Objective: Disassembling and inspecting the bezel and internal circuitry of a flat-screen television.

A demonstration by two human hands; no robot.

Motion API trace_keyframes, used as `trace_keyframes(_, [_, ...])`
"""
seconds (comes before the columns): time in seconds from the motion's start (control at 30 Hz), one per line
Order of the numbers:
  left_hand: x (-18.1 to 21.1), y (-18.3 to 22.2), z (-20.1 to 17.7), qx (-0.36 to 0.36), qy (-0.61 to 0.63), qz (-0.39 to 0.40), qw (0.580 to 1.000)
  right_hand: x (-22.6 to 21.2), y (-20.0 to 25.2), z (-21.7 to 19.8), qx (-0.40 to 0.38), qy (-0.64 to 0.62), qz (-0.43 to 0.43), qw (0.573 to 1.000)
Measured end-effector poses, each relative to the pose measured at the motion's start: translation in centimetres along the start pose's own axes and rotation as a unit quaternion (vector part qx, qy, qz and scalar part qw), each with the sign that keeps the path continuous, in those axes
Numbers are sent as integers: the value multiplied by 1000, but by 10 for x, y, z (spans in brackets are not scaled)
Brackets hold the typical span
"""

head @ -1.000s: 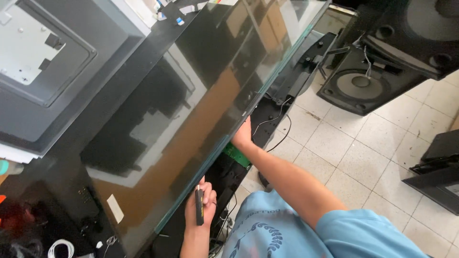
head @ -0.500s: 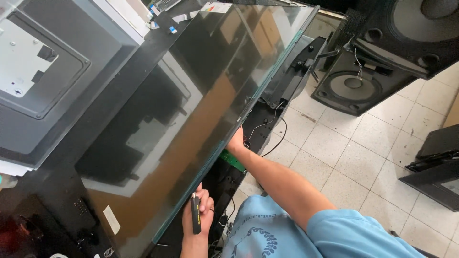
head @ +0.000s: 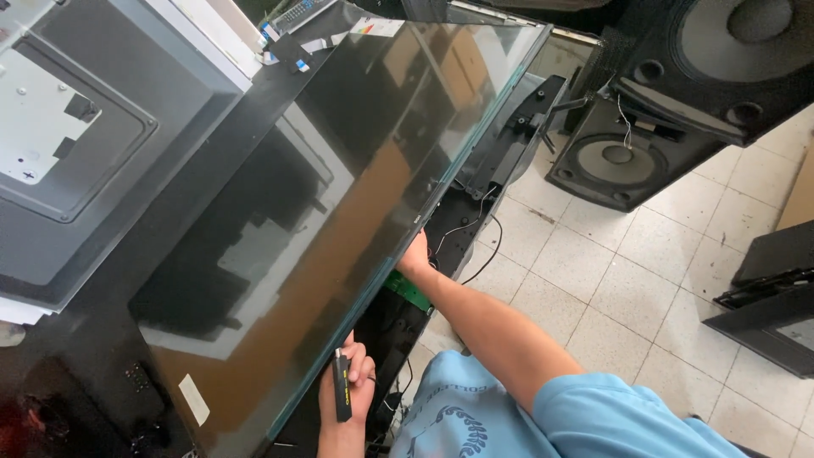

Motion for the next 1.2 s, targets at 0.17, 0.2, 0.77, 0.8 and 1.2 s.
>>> trace_keyframes(0.17, [-1,-1,-4,22,-8,-6,1000,0,-2,2,-8,23,-2,1000])
trace_keyframes(0.2, [-1,-1,0,21,-8,-7,1000,0,-3,3,-6,23,-2,1000])
trace_keyframes(0.77, [3,1,18,33,-19,12,999,3,-2,11,-38,93,-9,995])
trace_keyframes(0.8, [4,0,12,34,-19,12,999,1,-1,13,-39,93,-9,995])
trace_keyframes(1.2, [12,0,34,74,-54,25,995,4,3,-18,-60,142,4,988])
Point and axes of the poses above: each hand's wrist, its own y-axis away from the middle knuckle, its own z-axis out of the palm, x = y × z, the point moved 3 cm from there along -y, towards the middle knuckle, and after that the axes turned 14 degrees about z, right-handed, at the moved point
